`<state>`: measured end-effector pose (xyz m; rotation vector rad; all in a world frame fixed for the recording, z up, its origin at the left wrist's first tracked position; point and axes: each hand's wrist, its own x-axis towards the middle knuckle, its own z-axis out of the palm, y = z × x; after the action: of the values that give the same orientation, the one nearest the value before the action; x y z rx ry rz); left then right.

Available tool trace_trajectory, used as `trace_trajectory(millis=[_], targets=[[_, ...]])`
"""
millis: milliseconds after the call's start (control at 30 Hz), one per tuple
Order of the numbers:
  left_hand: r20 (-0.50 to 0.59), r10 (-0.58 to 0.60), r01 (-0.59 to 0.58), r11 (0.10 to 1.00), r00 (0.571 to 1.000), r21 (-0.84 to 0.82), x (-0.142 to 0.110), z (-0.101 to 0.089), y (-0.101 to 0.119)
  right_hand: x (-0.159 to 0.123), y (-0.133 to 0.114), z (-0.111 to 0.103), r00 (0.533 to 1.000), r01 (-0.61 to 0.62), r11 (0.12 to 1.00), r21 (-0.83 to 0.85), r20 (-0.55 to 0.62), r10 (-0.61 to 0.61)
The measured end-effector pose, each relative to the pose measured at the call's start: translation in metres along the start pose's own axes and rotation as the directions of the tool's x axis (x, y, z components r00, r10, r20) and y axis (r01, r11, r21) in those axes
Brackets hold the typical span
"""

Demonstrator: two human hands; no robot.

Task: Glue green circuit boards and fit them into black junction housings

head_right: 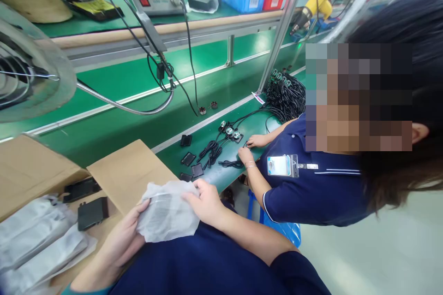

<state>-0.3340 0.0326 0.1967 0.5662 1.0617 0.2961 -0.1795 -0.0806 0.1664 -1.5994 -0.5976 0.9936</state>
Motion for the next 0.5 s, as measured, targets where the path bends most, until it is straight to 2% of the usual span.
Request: trace_trajectory(millis=[67,133,167,233,300,333,400,500], targets=[[0.056,0.022,-0.025,0.999,0.998,0.046,-0.002,-0.002,-0.001,-0.002,0.001,0.002,0.999,0.042,0.989,-0.139,0.013,-0.041],[0.105,0.010,-0.019,0.996,0.994,0.085,-0.004,-0.003,-0.003,-0.004,0.000,0.002,0.975,0.208,0.940,-0.271,-0.014,-0.220],[0.114,0.002,-0.014,0.994,0.994,0.105,-0.005,-0.002,-0.004,-0.006,-0.001,0.002,0.943,0.308,0.894,-0.325,-0.016,-0.331],[0.099,0.008,-0.023,0.988,0.995,0.152,-0.006,0.001,-0.006,-0.009,-0.005,0.003,0.863,0.483,0.791,-0.376,0.053,-0.502],[0.054,0.045,-0.056,0.975,0.997,0.214,-0.008,0.004,-0.008,-0.012,-0.008,0.005,0.817,0.569,0.735,-0.368,0.158,-0.554],[0.032,0.064,-0.069,0.968,0.997,0.242,-0.008,0.006,-0.010,-0.013,-0.008,0.007,0.816,0.576,0.734,-0.360,0.194,-0.545],[0.012,0.076,-0.077,0.961,0.997,0.266,-0.008,0.007,-0.013,-0.014,-0.007,0.010,0.856,0.517,0.779,-0.354,0.199,-0.477],[0.076,0.097,-0.112,0.963,0.992,0.246,-0.005,0.005,-0.018,-0.013,-0.003,0.012,0.918,0.396,0.856,-0.333,0.158,-0.364]])
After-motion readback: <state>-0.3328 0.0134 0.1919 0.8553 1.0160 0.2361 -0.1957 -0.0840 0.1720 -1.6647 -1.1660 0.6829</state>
